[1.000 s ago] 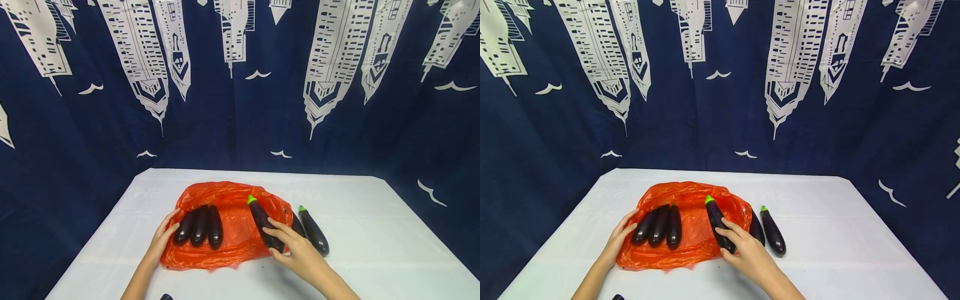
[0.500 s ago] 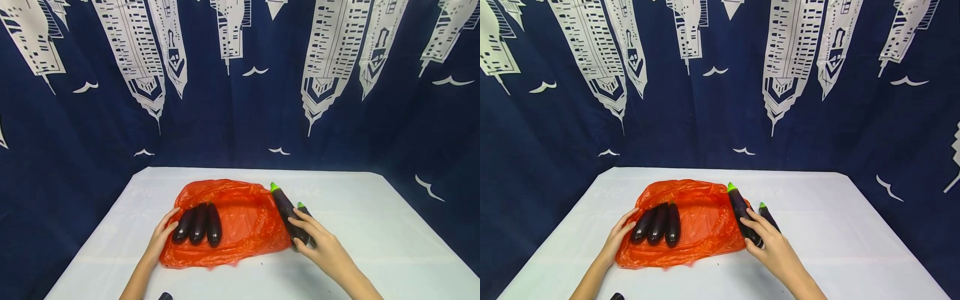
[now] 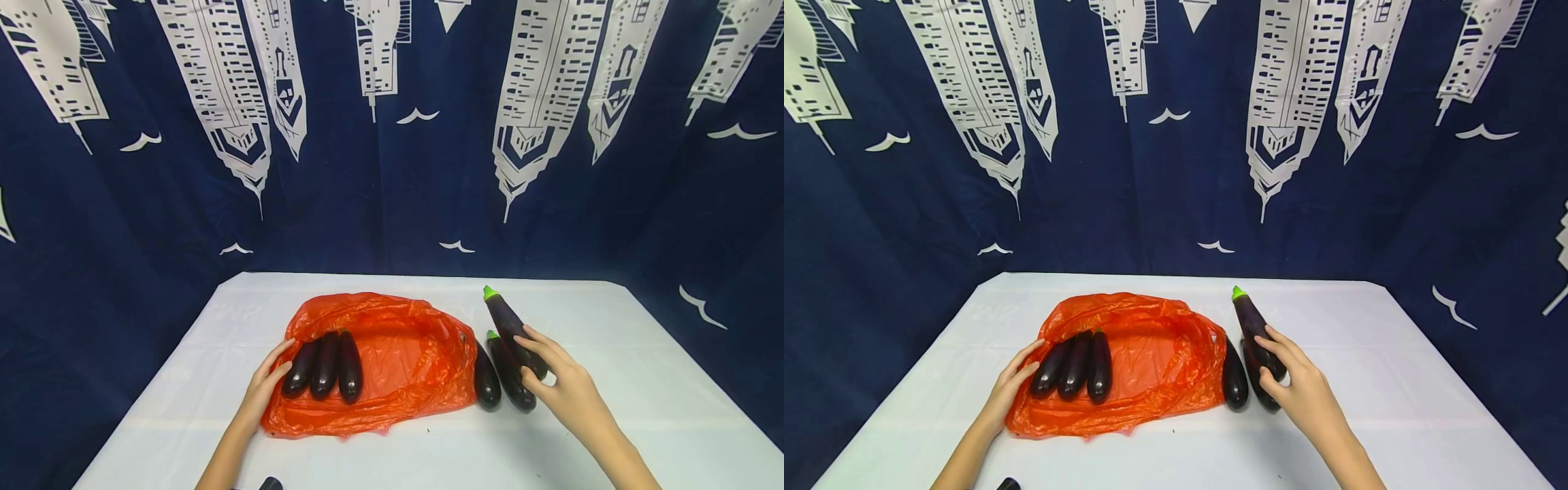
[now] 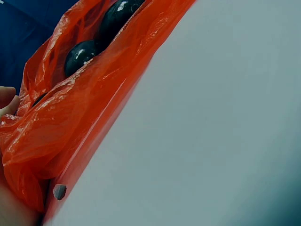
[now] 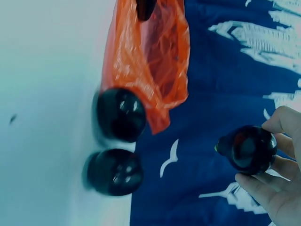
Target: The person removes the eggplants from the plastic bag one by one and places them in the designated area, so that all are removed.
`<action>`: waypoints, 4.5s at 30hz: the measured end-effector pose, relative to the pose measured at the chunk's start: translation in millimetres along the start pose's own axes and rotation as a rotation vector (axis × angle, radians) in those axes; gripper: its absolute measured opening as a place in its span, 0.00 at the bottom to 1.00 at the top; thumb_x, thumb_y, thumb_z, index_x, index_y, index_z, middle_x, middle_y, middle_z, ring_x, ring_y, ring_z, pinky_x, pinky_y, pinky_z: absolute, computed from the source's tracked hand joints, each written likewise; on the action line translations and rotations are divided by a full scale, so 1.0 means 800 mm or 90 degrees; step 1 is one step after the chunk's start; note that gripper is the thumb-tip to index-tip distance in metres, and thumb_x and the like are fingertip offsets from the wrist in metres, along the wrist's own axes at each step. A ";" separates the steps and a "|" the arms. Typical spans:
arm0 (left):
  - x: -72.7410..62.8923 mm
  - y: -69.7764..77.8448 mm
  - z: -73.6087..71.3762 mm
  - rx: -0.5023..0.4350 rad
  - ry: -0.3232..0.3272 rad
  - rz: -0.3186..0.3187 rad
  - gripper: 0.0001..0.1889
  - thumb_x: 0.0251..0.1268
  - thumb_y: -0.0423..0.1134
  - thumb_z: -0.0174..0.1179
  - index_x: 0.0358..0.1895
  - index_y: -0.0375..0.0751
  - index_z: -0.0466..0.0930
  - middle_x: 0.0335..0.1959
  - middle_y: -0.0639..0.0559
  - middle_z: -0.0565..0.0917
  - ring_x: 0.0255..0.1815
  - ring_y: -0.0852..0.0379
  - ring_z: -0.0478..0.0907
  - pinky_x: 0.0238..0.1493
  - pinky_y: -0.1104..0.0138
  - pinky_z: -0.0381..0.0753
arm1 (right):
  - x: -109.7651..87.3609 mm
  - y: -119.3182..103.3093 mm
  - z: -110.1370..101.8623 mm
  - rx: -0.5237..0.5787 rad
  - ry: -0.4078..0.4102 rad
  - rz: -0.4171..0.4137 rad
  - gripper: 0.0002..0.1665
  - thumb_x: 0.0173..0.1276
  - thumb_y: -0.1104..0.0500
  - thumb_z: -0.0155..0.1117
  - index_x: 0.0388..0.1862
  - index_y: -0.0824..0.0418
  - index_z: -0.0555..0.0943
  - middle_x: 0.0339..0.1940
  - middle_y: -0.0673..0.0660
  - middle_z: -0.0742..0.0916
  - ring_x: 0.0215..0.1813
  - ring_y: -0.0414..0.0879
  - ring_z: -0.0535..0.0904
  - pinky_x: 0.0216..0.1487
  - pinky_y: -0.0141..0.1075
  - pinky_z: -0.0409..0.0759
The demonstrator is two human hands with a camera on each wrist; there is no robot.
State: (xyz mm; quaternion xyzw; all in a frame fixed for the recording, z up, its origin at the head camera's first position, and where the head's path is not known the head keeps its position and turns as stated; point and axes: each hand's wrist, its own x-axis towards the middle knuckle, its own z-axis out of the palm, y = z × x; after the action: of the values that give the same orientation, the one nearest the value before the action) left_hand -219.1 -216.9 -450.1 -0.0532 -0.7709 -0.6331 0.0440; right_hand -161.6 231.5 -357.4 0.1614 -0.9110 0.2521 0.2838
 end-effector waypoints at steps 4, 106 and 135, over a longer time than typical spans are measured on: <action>-0.001 0.000 0.000 0.001 0.000 0.001 0.23 0.69 0.43 0.45 0.66 0.48 0.60 0.73 0.45 0.48 0.73 0.44 0.41 0.68 0.41 0.41 | 0.001 0.018 0.000 -0.006 -0.012 0.034 0.27 0.53 0.66 0.63 0.55 0.59 0.75 0.61 0.63 0.75 0.53 0.65 0.75 0.45 0.52 0.77; 0.001 0.001 -0.002 0.006 -0.002 0.007 0.24 0.68 0.43 0.45 0.66 0.47 0.60 0.72 0.45 0.53 0.73 0.44 0.44 0.68 0.41 0.41 | 0.047 -0.038 0.044 -0.026 -0.141 -0.039 0.19 0.63 0.56 0.59 0.53 0.53 0.77 0.57 0.52 0.80 0.58 0.54 0.74 0.58 0.54 0.70; 0.004 -0.004 -0.001 0.019 0.004 -0.018 0.24 0.68 0.44 0.46 0.66 0.48 0.60 0.70 0.46 0.58 0.68 0.51 0.51 0.69 0.46 0.48 | 0.074 -0.120 0.111 0.040 -0.203 -0.115 0.23 0.63 0.52 0.58 0.58 0.50 0.74 0.60 0.51 0.77 0.61 0.51 0.73 0.60 0.50 0.70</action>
State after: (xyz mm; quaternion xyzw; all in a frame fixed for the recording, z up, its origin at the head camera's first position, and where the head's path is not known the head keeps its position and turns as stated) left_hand -222.6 -217.8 -452.9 -0.0395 -0.7807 -0.6224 0.0384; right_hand -204.9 95.1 -350.2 0.2892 -0.9179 0.2251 0.1520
